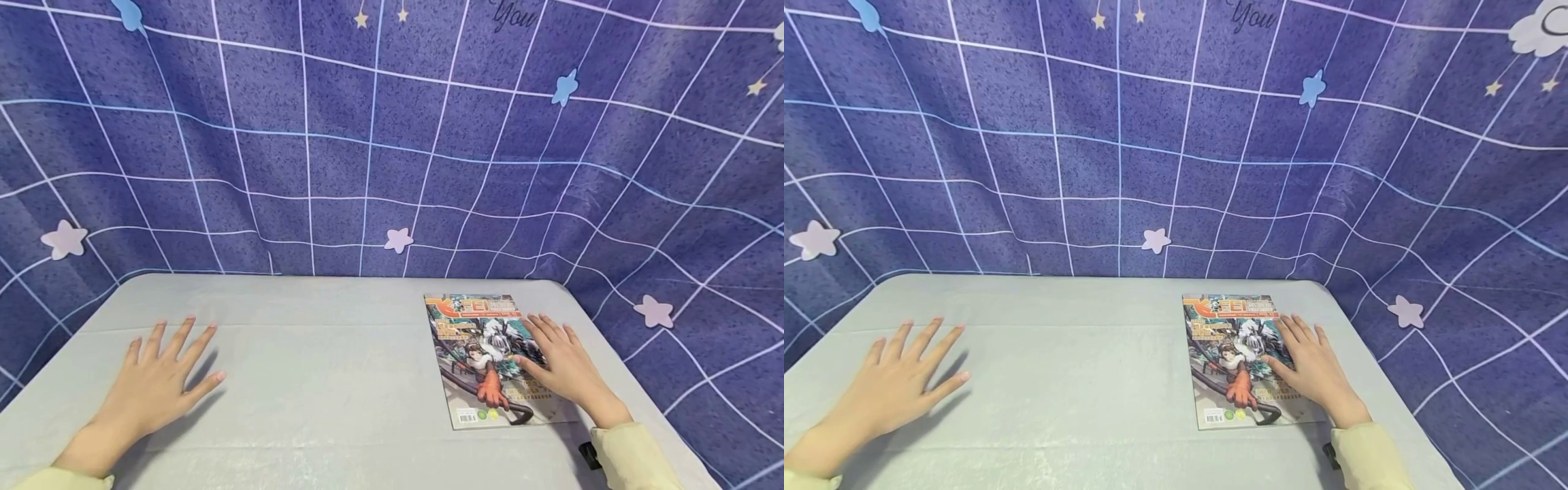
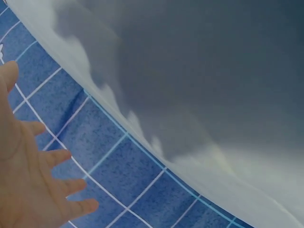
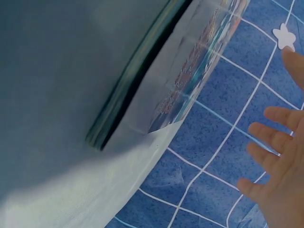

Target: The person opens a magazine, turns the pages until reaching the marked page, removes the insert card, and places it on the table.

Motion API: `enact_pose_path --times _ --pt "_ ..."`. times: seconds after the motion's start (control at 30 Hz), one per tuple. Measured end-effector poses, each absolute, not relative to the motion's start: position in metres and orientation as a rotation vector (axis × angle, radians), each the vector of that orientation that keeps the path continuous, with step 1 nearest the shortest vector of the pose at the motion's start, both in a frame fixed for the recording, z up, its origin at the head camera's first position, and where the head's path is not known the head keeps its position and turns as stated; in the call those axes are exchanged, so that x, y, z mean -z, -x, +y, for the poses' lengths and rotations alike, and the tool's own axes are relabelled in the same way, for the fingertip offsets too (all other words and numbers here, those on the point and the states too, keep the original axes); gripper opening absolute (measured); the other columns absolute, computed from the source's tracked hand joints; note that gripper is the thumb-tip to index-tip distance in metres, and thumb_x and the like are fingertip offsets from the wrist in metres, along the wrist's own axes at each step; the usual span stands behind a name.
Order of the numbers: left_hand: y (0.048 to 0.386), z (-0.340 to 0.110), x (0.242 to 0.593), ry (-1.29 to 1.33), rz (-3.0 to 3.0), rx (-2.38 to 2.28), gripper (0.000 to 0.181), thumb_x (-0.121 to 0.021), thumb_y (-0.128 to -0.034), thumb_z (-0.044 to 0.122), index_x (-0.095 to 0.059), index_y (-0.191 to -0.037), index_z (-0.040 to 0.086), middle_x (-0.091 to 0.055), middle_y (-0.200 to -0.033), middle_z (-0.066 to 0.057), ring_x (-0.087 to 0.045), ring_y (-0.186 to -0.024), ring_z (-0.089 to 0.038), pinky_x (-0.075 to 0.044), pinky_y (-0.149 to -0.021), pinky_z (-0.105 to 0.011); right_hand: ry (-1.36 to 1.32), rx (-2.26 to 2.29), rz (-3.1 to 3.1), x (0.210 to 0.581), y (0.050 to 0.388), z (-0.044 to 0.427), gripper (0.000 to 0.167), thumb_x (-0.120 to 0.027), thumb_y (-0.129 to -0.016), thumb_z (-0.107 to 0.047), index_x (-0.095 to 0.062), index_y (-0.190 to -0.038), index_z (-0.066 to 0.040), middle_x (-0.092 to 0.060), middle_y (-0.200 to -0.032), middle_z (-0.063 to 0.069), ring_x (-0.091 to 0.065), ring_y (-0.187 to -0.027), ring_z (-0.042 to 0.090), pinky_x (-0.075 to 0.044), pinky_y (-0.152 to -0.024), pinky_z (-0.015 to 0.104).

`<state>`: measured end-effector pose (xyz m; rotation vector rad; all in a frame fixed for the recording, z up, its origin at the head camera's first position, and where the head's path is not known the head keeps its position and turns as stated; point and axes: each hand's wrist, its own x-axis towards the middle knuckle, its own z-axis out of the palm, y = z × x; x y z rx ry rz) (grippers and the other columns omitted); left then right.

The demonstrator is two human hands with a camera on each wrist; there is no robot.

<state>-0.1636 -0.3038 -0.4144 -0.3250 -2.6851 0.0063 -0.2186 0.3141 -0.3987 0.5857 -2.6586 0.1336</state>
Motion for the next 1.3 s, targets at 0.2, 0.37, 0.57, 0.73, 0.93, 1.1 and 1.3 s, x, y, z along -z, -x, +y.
enact_pose_path --times 0.2,0.37,0.57,0.73,0.93,1.1,1.3 --pt "0.166 -0.293 0.415 0.380 -2.662 -0.017 0.084 -0.054 -0.0776 0.062 -0.020 -0.146 0.027 -0.033 -0.144 -0.016 -0.024 -0.128 -0.050 -0.015 -0.097 -0.068 -0.639 -0.122 -2.620 0.400 0.220 0.313 0.069 -0.068 -0.077 -0.038 -0.045 -0.132 -0.002 -0.046 -0.134 0.019 -0.039 -0.124 0.040 -0.025 -0.099 0.059" --pt "0.168 -0.284 0.415 0.435 -2.632 -0.032 0.083 -0.054 -0.0772 0.062 -0.023 -0.145 0.026 -0.034 -0.144 -0.014 -0.028 -0.126 -0.048 -0.019 -0.097 -0.065 -0.690 -0.105 -2.567 0.402 0.222 0.315 0.065 -0.069 -0.076 -0.036 -0.049 -0.128 0.000 -0.052 -0.128 0.018 -0.046 -0.118 0.037 -0.031 -0.098 0.054" --pt "0.169 -0.273 0.415 0.491 -2.605 -0.043 0.081 -0.054 -0.0759 0.064 -0.033 -0.142 0.022 -0.037 -0.142 -0.013 -0.032 -0.124 -0.047 -0.023 -0.095 -0.064 -0.724 -0.103 -2.528 0.402 0.222 0.315 0.059 -0.071 -0.075 -0.032 -0.053 -0.122 -0.001 -0.058 -0.120 0.017 -0.052 -0.111 0.035 -0.035 -0.096 0.049" --pt "0.170 -0.261 0.412 0.546 -2.587 -0.052 0.078 -0.054 -0.0761 0.064 -0.038 -0.139 0.020 -0.042 -0.138 -0.014 -0.035 -0.121 -0.046 -0.026 -0.093 -0.064 -0.726 -0.115 -2.539 0.402 0.220 0.315 0.055 -0.070 -0.077 -0.032 -0.055 -0.120 -0.002 -0.060 -0.117 0.016 -0.055 -0.107 0.035 -0.038 -0.093 0.049" --pt "0.172 -0.247 0.413 0.608 -2.568 -0.041 0.073 -0.056 -0.0763 0.060 -0.047 -0.133 0.016 -0.046 -0.135 -0.013 -0.040 -0.119 -0.043 -0.029 -0.095 -0.059 -0.753 -0.131 -2.524 0.405 0.219 0.317 0.053 -0.070 -0.076 -0.031 -0.057 -0.119 -0.002 -0.061 -0.115 0.016 -0.056 -0.104 0.035 -0.039 -0.091 0.050" --pt "0.174 -0.236 0.416 0.663 -2.558 -0.058 0.072 -0.055 -0.0773 0.060 -0.047 -0.133 0.015 -0.048 -0.134 -0.013 -0.042 -0.118 -0.043 -0.032 -0.094 -0.058 -0.774 -0.142 -2.517 0.406 0.219 0.317 0.052 -0.071 -0.074 -0.029 -0.058 -0.117 -0.003 -0.062 -0.114 0.016 -0.058 -0.103 0.035 -0.042 -0.088 0.050" --pt "0.177 -0.223 0.418 0.719 -2.547 -0.072 0.070 -0.056 -0.0776 0.058 -0.048 -0.132 0.014 -0.051 -0.131 -0.013 -0.045 -0.118 -0.042 -0.034 -0.093 -0.058 -0.805 -0.153 -2.516 0.408 0.218 0.318 0.049 -0.073 -0.073 -0.026 -0.060 -0.114 -0.002 -0.063 -0.112 0.015 -0.059 -0.100 0.035 -0.044 -0.086 0.049"
